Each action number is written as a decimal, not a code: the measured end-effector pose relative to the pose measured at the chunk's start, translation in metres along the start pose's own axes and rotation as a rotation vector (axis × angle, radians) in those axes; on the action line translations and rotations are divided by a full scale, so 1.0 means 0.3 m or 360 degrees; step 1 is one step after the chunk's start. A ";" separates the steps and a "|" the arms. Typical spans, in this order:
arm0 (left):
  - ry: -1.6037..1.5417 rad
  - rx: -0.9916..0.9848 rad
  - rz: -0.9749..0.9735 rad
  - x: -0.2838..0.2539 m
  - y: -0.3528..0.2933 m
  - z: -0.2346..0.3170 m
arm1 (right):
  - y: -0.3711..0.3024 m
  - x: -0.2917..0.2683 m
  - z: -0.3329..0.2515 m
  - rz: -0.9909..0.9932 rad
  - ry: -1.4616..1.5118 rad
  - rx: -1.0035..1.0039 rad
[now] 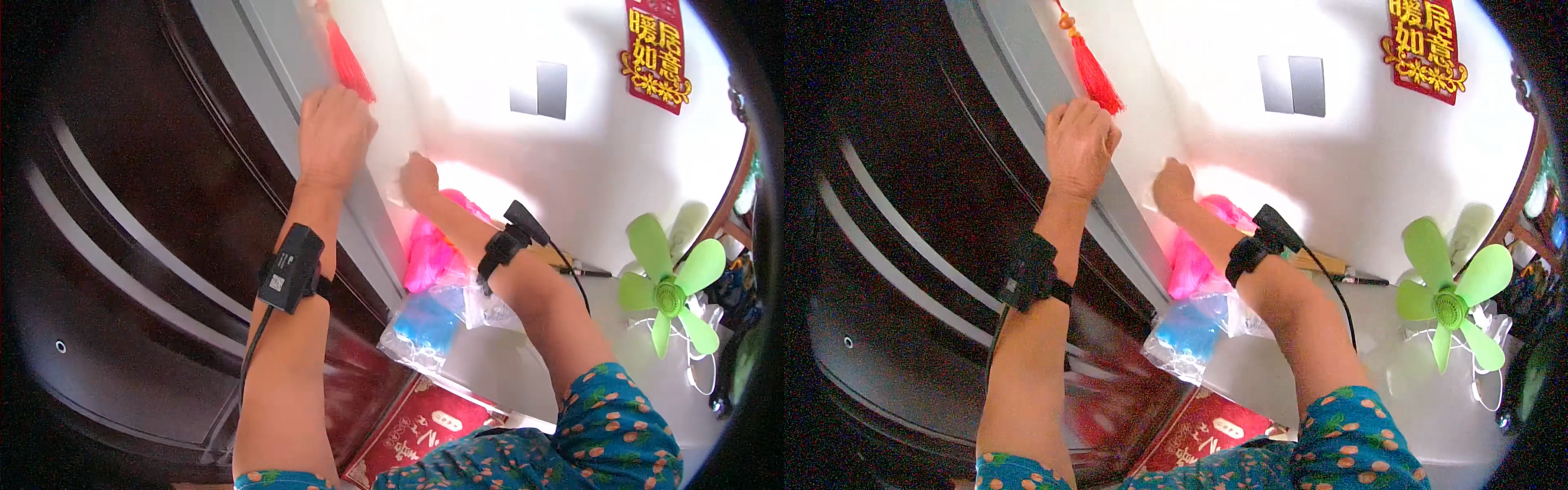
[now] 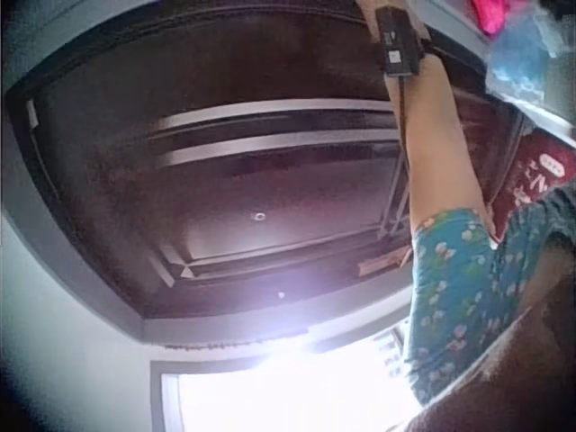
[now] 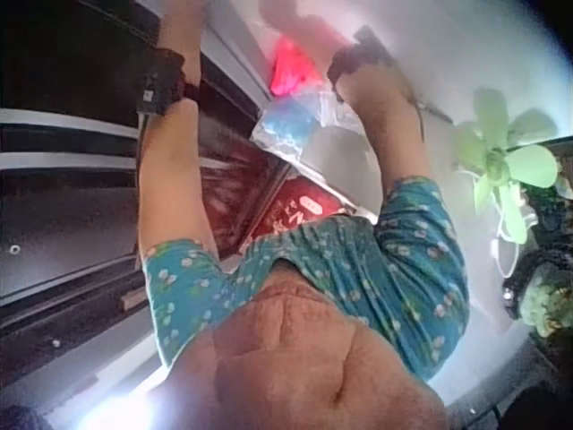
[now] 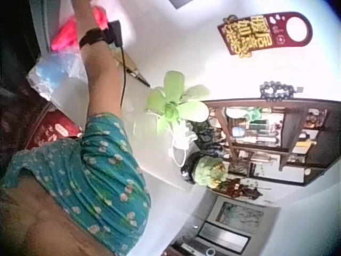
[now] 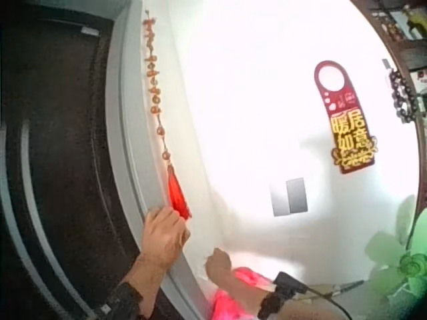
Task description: Cleaning ornaments, a shelf, and the front door with a cloth.
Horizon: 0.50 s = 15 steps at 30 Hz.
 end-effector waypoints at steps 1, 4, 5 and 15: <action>-0.0048 -0.0015 0.0010 0.011 0.019 0.016 | -0.005 -0.077 0.083 0.0445 0.1057 -0.0020; -0.0011 -0.0014 -0.0020 -0.027 -0.025 -0.017 | -0.191 -0.185 -0.347 0.0632 0.0287 -0.0573; -0.0001 -0.0012 -0.0013 -0.038 -0.027 -0.015 | -0.228 -0.187 -0.357 0.0639 0.0287 -0.0583; 0.0009 -0.0045 -0.0125 -0.001 -0.015 -0.014 | -0.266 -0.211 -0.369 0.0463 0.0350 -0.0587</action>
Point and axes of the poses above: each hand's wrist, its own y-axis towards the middle knuckle, its own x-axis out of the palm, z = x × y, the point moved 10 cm from there along y, towards the middle knuckle, and after that the axes turned 15 degrees about -z, right-handed, at the moved point
